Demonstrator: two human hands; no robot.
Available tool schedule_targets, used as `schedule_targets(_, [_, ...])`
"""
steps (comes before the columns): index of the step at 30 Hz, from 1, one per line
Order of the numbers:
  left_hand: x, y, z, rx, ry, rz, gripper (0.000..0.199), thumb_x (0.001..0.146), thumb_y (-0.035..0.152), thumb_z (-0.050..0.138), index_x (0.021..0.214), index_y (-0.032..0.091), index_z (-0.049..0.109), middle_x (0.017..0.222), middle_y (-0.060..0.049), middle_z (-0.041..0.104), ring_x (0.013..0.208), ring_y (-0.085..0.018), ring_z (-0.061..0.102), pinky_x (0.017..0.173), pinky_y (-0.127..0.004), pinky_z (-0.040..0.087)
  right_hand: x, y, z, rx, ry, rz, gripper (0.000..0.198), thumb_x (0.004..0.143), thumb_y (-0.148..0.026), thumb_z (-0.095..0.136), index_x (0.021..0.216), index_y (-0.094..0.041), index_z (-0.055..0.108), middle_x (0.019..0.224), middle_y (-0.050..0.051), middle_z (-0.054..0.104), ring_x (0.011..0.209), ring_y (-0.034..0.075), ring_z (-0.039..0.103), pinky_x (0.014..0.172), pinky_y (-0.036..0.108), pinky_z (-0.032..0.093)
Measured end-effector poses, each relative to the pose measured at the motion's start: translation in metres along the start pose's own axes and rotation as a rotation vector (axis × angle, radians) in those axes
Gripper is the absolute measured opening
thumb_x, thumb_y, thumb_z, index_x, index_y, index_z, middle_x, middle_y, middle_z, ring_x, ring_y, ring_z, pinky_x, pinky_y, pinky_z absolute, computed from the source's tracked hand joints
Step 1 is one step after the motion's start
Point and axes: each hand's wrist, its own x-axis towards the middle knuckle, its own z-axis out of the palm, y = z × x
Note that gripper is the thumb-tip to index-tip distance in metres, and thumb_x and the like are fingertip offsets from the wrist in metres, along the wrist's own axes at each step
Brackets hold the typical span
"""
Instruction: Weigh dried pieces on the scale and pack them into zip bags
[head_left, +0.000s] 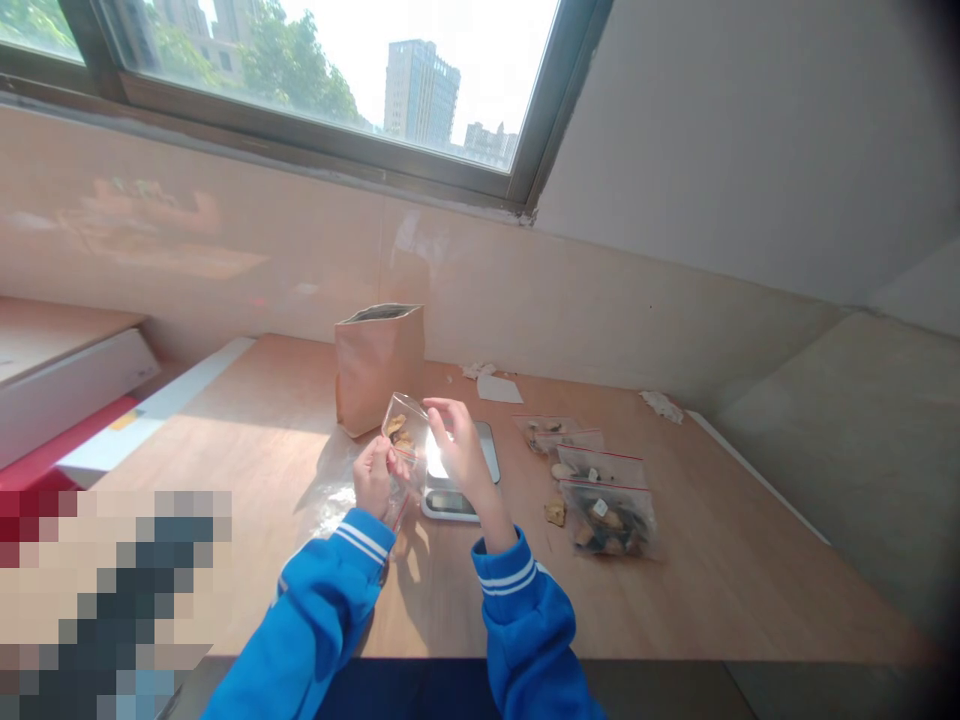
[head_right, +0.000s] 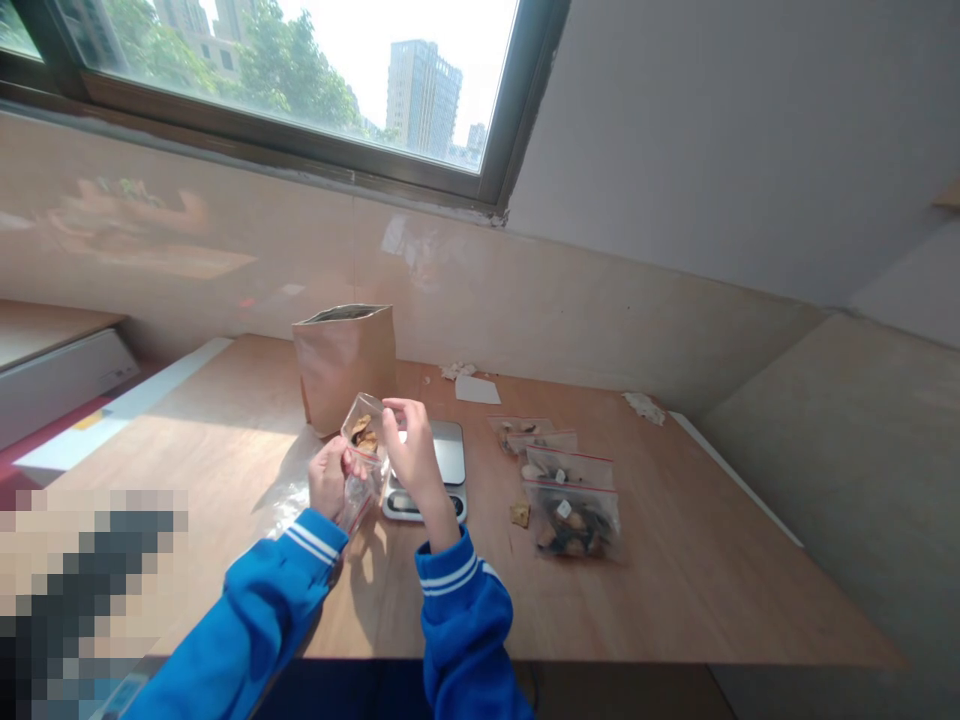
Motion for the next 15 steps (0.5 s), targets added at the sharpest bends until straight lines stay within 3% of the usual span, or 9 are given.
schedule_targets(2, [0.001,0.001,0.001,-0.034,0.013,-0.005,0.038,0.085,0.039,0.052,0.056,0.02,0.037,0.044,0.007,0.04,0.043,-0.009,0.047,0.049,-0.022,0.041,-0.016,0.007,-0.002,0.016,0.015,-0.003,0.033,0.091,-0.039,0.049,0.115,-0.019,0.057,0.125,0.012,0.055,0.118,0.021,0.053,0.099,0.036,0.045])
schedule_targets(5, [0.0,0.005,0.004,-0.078,0.022,-0.03,0.037,0.084,0.038,0.051,0.055,0.02,0.035,0.045,0.007,0.039,0.043,-0.008,0.044,0.051,-0.023,0.042,-0.041,0.019,0.0,0.07,-0.066,0.03,0.066,0.081,-0.043,0.065,0.138,-0.02,0.039,0.143,0.013,0.042,0.132,0.025,0.042,0.107,0.041,0.039])
schedule_targets(7, [-0.004,0.009,0.008,-0.067,-0.042,-0.036,0.038,0.085,0.039,0.051,0.056,0.02,0.035,0.047,0.006,0.039,0.044,-0.009,0.042,0.051,-0.023,0.041,-0.052,0.023,0.003,0.124,-0.114,0.053,0.075,0.079,-0.043,0.068,0.142,-0.022,0.034,0.146,0.013,0.041,0.133,0.026,0.042,0.108,0.042,0.038])
schedule_targets(9, [-0.01,0.015,0.012,0.001,-0.154,-0.011,0.038,0.087,0.04,0.049,0.057,0.02,0.037,0.051,0.005,0.042,0.048,-0.009,0.043,0.054,-0.024,0.042,-0.057,0.023,0.004,0.175,-0.089,0.072,0.059,0.084,-0.044,0.062,0.136,-0.021,0.045,0.138,0.011,0.052,0.126,0.026,0.049,0.105,0.042,0.041])
schedule_targets(12, [-0.022,0.027,0.015,0.233,-0.33,0.122,0.036,0.092,0.04,0.041,0.064,0.019,0.049,0.063,0.0,0.052,0.063,-0.013,0.052,0.066,-0.027,0.045,-0.059,0.019,-0.003,0.233,0.021,0.109,0.037,0.091,-0.047,0.049,0.11,-0.021,0.066,0.116,0.009,0.067,0.109,0.025,0.062,0.092,0.038,0.05])
schedule_targets(14, [-0.03,0.032,0.014,0.411,-0.32,0.293,0.032,0.093,0.038,0.041,0.074,0.018,0.056,0.077,-0.004,0.057,0.08,-0.017,0.056,0.08,-0.031,0.045,-0.062,0.019,-0.013,0.298,0.092,0.156,0.04,0.09,-0.052,0.047,0.098,-0.021,0.07,0.112,0.008,0.069,0.101,0.024,0.065,0.076,0.032,0.056])
schedule_targets(15, [-0.033,0.032,0.012,0.479,-0.245,0.38,0.027,0.092,0.038,0.044,0.08,0.018,0.058,0.086,-0.005,0.058,0.089,-0.019,0.056,0.086,-0.033,0.044,-0.065,0.022,-0.018,0.341,0.124,0.197,0.043,0.089,-0.055,0.047,0.095,-0.02,0.071,0.111,0.009,0.069,0.096,0.024,0.066,0.066,0.029,0.057])
